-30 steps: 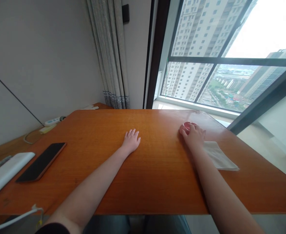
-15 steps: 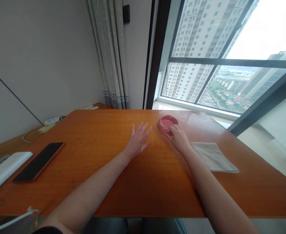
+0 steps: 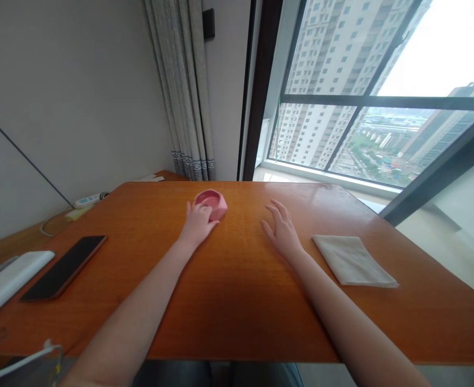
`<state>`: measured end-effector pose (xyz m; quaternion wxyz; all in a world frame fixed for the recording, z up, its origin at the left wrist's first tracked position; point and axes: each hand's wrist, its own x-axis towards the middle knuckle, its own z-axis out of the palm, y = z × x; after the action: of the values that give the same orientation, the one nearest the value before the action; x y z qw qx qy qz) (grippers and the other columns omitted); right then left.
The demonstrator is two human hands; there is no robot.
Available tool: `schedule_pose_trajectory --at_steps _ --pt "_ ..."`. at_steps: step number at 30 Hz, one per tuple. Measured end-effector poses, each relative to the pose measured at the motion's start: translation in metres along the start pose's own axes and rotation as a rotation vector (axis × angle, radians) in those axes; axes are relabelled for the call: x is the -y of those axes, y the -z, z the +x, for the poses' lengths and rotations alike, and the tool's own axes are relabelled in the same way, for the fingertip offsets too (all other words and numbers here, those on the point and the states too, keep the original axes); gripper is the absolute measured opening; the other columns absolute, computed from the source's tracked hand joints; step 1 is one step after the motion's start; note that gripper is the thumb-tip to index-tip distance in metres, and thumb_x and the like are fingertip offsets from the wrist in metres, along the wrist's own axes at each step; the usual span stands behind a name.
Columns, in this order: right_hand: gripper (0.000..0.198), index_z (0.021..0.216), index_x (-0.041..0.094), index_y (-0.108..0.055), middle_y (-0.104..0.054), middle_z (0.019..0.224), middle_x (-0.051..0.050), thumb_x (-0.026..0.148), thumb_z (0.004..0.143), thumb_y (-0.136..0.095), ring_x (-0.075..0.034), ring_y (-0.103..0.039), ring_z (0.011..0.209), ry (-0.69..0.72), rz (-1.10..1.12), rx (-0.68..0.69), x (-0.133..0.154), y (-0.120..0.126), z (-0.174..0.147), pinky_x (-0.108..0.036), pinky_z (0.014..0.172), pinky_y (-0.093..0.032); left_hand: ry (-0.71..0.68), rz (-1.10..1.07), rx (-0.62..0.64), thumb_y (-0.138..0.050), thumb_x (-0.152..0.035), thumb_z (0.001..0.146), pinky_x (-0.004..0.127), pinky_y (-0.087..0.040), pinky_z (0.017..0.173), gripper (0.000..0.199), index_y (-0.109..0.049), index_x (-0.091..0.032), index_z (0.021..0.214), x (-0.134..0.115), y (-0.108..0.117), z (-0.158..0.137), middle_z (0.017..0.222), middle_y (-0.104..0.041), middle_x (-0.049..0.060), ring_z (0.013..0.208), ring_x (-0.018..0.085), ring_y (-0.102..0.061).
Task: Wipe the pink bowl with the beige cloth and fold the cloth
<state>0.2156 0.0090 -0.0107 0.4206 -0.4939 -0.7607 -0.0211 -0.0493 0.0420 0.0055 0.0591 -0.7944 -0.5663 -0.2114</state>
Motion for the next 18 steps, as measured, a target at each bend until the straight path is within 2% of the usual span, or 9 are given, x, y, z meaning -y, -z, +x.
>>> schedule_pose_trajectory --at_steps 3,6,8,11,15,18 --pt "0.042 0.129 0.021 -0.042 -0.036 0.140 -0.014 0.029 0.087 -0.045 -0.028 -0.033 0.132 -0.073 -0.015 -0.014 -0.011 0.001 0.001 -0.052 0.106 -0.033 0.270 0.155 -0.092 -0.057 -0.041 0.079 0.061 -0.007 0.110 0.027 -0.062 -0.016 0.088 0.045 0.005 0.001 0.102 -0.065 0.013 0.105 0.030 -0.054" --pt "0.041 0.127 0.021 -0.044 -0.034 0.142 -0.013 0.028 0.087 -0.044 -0.027 -0.031 0.133 -0.077 -0.010 0.015 -0.011 0.000 0.001 -0.051 0.107 -0.033 0.484 0.256 -0.101 -0.058 -0.041 0.077 0.063 -0.009 0.107 0.030 -0.062 -0.014 0.088 0.087 0.009 -0.005 0.098 -0.065 0.014 0.101 0.030 -0.055" --pt "0.039 0.124 0.020 -0.047 -0.034 0.142 -0.013 0.027 0.087 -0.044 -0.027 -0.031 0.133 -0.067 -0.006 0.038 -0.008 0.000 0.001 -0.049 0.107 -0.033 0.575 0.299 -0.077 -0.059 -0.042 0.076 0.064 -0.013 0.105 0.032 -0.062 -0.013 0.090 0.106 0.011 -0.011 0.095 -0.065 0.015 0.101 0.031 -0.055" --pt "0.035 0.119 0.020 -0.051 -0.036 0.141 -0.013 0.027 0.086 -0.044 -0.026 -0.034 0.132 -0.067 0.005 0.036 -0.005 0.002 0.001 -0.047 0.107 -0.033 0.650 0.332 -0.030 -0.060 -0.045 0.074 0.062 -0.019 0.103 0.036 -0.061 -0.014 0.093 0.121 0.011 -0.015 0.093 -0.065 0.015 0.099 0.032 -0.055" --pt "0.030 0.111 0.019 -0.057 -0.042 0.137 -0.013 0.027 0.084 -0.045 -0.026 -0.040 0.127 -0.103 -0.005 -0.003 -0.011 0.004 0.002 -0.045 0.105 -0.035 0.682 0.356 0.025 -0.060 -0.046 0.073 0.061 -0.019 0.104 0.036 -0.061 -0.017 0.095 0.122 0.007 -0.015 0.092 -0.066 0.013 0.096 0.030 -0.057" --pt "0.028 0.103 0.018 -0.061 -0.053 0.125 -0.012 0.026 0.083 -0.044 -0.024 -0.050 0.117 -0.210 -0.086 0.024 -0.020 0.012 0.007 -0.040 0.101 -0.038 0.696 0.361 0.054 -0.059 -0.047 0.074 0.061 -0.019 0.104 0.038 -0.062 -0.016 0.096 0.121 0.006 -0.014 0.092 -0.065 0.013 0.099 0.031 -0.056"
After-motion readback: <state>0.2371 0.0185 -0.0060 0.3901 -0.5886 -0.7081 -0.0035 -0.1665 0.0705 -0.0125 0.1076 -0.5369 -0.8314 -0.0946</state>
